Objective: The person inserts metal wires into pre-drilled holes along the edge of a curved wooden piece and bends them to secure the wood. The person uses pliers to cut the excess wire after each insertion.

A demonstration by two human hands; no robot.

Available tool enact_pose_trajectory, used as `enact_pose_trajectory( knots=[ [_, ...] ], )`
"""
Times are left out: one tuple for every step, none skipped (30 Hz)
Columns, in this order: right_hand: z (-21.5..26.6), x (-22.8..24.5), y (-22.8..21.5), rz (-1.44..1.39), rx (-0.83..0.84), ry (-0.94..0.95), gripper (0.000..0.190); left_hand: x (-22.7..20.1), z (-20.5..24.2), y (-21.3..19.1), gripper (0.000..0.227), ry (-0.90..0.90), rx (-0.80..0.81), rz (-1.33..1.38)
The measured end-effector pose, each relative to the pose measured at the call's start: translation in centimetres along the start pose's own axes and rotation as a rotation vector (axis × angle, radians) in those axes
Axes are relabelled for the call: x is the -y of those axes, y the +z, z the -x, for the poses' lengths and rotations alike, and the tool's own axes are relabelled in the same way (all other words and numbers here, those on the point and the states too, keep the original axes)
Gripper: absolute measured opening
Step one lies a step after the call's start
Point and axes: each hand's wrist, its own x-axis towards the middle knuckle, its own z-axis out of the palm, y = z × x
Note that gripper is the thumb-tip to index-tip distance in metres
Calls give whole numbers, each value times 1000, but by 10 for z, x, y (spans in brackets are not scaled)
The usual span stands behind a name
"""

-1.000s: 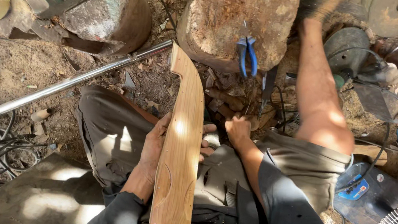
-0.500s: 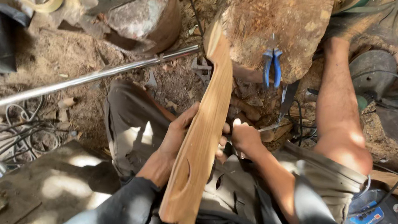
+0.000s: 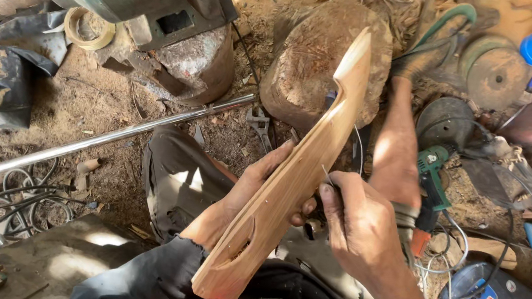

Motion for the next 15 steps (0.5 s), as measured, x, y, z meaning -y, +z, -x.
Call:
enact_pose_trajectory(
  knots=[
    [2, 4, -2, 9, -11, 3, 10, 4, 2, 3, 59, -4, 11, 11],
    [3, 7, -3, 17, -20, 3, 8, 6, 4, 6, 60, -10, 29, 0],
    [4, 9, -4, 53, -33, -27, 6, 8, 6, 9, 61, -17, 47, -12],
    [4, 11, -5, 89, -49, -59, 5, 8, 7, 12, 62, -22, 67, -27],
    [4, 12, -7, 125, -64, -91, 4, 8, 7, 14, 61, -21, 60, -64],
    [6, 14, -8, 124, -68, -73, 4, 11, 8, 15, 61, -21, 51, -94],
    [7, 15, -8, 123, -71, -54, 4, 12, 8, 15, 60, -22, 41, -125],
    [8, 16, -8, 122, -74, -39, 5, 13, 7, 15, 61, -22, 39, -143],
    [8, 16, -9, 126, -82, -60, 5, 13, 7, 15, 61, -23, 36, -160],
    [8, 17, -9, 130, -90, -85, 6, 14, 6, 15, 62, -19, 36, -177],
    [8, 16, -10, 135, -98, -111, 7, 14, 5, 14, 62, -19, 28, -184],
    [10, 16, -11, 170, -96, -120, 7, 16, 5, 14, 62, -25, 17, -185],
    [12, 16, -11, 204, -95, -129, 8, 18, 6, 13, 62, -32, 6, -187],
    [14, 15, -12, 239, -96, -138, 8, 19, 6, 13, 63, -14, 37, -215],
    [15, 13, -13, 290, -93, -194, 10, 19, 6, 14, 66, 5, 69, -243]
  ],
)
